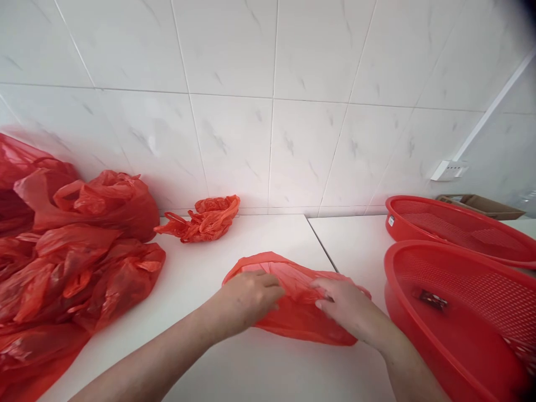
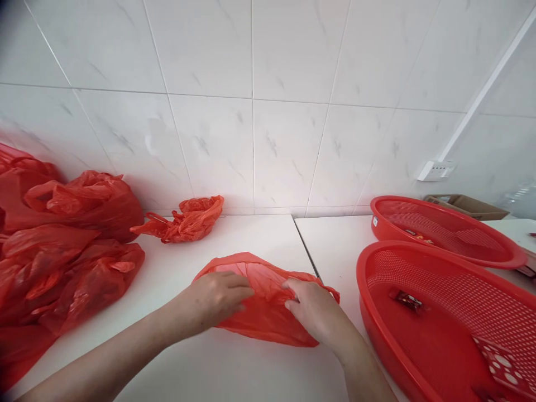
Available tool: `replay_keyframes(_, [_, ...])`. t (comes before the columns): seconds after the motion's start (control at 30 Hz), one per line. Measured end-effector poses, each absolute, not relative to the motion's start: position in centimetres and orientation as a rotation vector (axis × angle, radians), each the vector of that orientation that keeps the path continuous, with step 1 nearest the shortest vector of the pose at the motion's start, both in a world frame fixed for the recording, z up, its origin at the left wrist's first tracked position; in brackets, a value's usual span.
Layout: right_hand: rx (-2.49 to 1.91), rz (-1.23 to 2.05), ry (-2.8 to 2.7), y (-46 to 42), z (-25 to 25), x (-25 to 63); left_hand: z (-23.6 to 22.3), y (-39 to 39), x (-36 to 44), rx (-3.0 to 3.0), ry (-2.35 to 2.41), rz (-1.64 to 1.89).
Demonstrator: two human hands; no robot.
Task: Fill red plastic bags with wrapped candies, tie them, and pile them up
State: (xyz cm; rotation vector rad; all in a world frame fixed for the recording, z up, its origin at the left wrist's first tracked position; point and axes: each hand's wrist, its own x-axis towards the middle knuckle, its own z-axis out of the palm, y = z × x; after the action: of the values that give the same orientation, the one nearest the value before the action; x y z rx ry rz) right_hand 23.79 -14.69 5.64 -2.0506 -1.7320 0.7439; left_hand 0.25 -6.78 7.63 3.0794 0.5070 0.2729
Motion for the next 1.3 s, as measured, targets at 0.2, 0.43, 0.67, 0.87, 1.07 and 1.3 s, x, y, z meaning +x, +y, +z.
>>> replay_keyframes(0.2, [-1.87, 0.684, -1.749, -13.7, 4.9, 22.1, 4.8, -9.4, 1.5, 2.955, 0.274, -0.015])
replay_keyframes(0.43, [-2.172, 0.508, -1.592, -11.6, 3.7, 22.3, 6.5, -11.1, 0.0, 2.589, 0.194, -0.26])
replay_keyframes(0.67, [-2.031, 0.51, -1.675, -12.7, 4.4, 22.0, 8.6, -9.9, 0.6, 2.577, 0.648, 0.246])
replay_keyframes(0.87, [-2.111, 0.692, -1.81, -13.8, 5.1, 22.2, 5.1, -6.0, 0.5, 2.934, 0.901, 0.155])
replay_keyframes(1.07, [-2.048, 0.685, -1.704, -13.7, 5.6, 22.3, 5.5, -6.1, 0.2, 2.989, 0.853, 0.449])
replay_keyframes(1.3, [-1.969, 0.628, -1.747, -13.2, 5.0, 21.1, 5.0, -9.2, 1.1, 2.921, 0.471, 0.189])
